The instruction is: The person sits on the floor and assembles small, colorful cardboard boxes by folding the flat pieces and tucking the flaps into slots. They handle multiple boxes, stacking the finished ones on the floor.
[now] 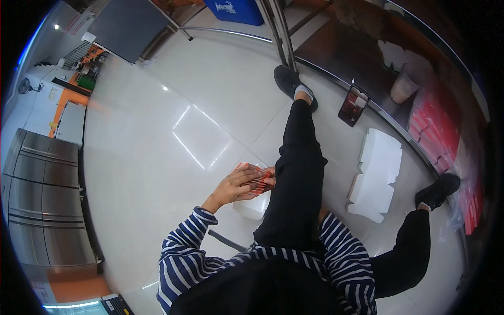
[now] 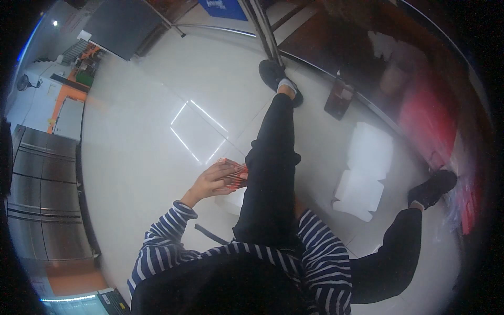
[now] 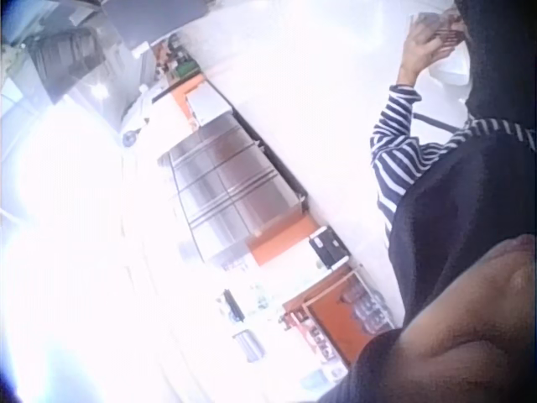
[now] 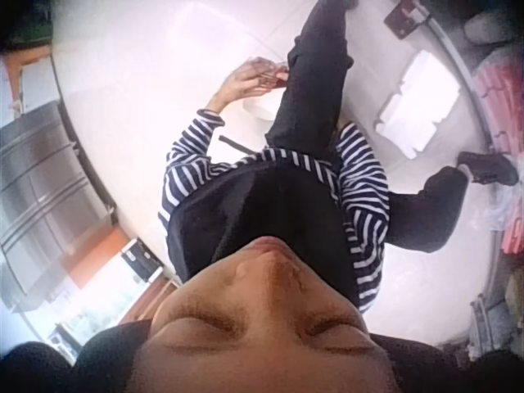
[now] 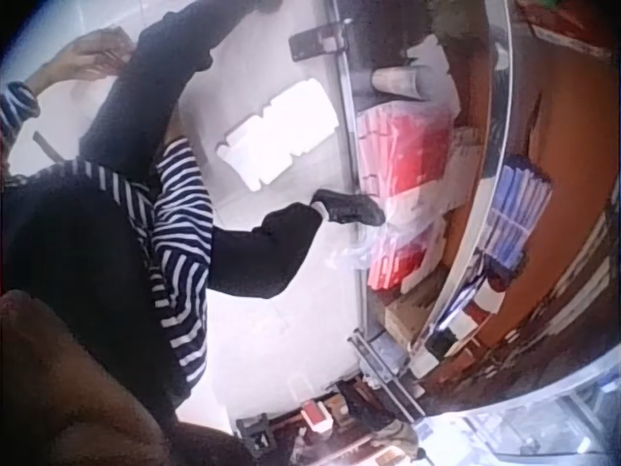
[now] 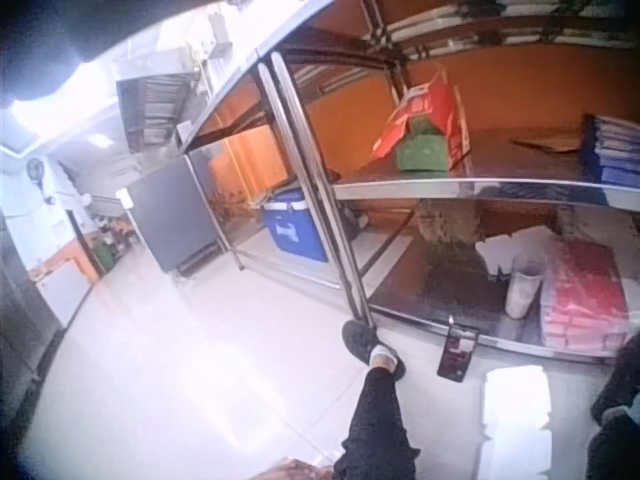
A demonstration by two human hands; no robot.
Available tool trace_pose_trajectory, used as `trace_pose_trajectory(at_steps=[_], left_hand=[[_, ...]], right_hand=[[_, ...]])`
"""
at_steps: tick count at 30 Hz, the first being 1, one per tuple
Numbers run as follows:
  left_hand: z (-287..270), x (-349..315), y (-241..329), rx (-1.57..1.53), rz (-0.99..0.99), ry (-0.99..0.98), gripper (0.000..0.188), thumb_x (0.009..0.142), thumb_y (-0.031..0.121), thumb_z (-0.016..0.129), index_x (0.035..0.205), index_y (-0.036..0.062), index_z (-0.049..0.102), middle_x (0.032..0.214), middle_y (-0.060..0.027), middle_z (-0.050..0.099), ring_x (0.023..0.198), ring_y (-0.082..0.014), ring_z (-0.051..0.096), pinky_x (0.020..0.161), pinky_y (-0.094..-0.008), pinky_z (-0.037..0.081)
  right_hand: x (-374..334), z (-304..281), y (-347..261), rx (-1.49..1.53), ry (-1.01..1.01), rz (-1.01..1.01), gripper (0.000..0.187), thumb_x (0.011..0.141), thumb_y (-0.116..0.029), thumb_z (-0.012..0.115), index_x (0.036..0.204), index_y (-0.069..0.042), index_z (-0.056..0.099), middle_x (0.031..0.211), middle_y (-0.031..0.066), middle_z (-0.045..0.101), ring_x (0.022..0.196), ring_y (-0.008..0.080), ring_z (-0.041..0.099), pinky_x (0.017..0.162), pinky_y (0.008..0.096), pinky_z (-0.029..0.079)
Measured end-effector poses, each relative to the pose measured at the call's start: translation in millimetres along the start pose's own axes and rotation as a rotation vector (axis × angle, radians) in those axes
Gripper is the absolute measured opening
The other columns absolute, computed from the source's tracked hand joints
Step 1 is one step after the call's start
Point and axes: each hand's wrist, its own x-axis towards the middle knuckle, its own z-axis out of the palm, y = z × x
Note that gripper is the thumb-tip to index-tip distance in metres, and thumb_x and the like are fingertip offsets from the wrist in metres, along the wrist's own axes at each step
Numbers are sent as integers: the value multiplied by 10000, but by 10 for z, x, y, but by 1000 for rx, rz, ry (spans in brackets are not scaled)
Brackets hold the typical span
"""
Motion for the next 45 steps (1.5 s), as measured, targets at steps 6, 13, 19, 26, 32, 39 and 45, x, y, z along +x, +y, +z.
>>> trace_pose_trajectory(at_steps=[6,13,19,26,32,39,45], left_hand=[[-69,86,111,229,-32,-40,346,665,211,719,976,130,590,1119,-49,561,1066,-247,526,956,-412,411],[-12,28,-73,302,-61,23,277,708,119,625,985,117,612,991,-40,601,944,-230,584,739,-338,518],[-6,-89,-497,398,-225,137,305,662,100,695,961,97,632,1001,-60,611,908,-255,590,732,-365,507],[-184,238,-460,321,-306,46,524,611,235,749,1094,123,579,1103,-72,570,1038,-285,521,859,-385,454],[-274,252,-387,154,-343,-54,733,589,455,721,1182,74,518,1253,-106,483,1112,-328,476,939,-424,387],[-555,461,-81,-81,-340,114,764,617,504,692,1206,60,493,1273,-162,450,1133,-342,463,933,-430,384],[-805,941,177,-67,-96,346,712,626,510,693,1148,51,541,1211,-183,491,1097,-342,493,886,-434,412]], right_hand=[[-15,-80,57,-14,42,-3,221,758,-174,615,917,-20,604,838,150,598,856,308,575,768,375,444],[-89,-258,147,-61,152,15,211,757,-180,617,892,-18,620,811,149,609,836,307,585,752,377,453],[-217,-668,550,125,826,-11,197,742,-115,603,911,-15,617,896,190,599,919,377,547,805,421,429],[-1138,-1156,585,-324,992,712,370,627,-180,739,941,-65,581,987,99,544,971,314,492,774,449,426],[-1095,-1001,1025,-243,964,621,322,646,-220,746,886,-75,588,912,105,570,894,286,550,745,384,460],[-1116,-1102,1658,-60,958,583,235,657,-245,717,780,-56,650,808,128,626,740,303,610,695,374,489],[-1060,-1057,1054,-408,1012,508,207,716,-222,631,738,-16,634,766,170,607,711,338,599,672,421,485]])
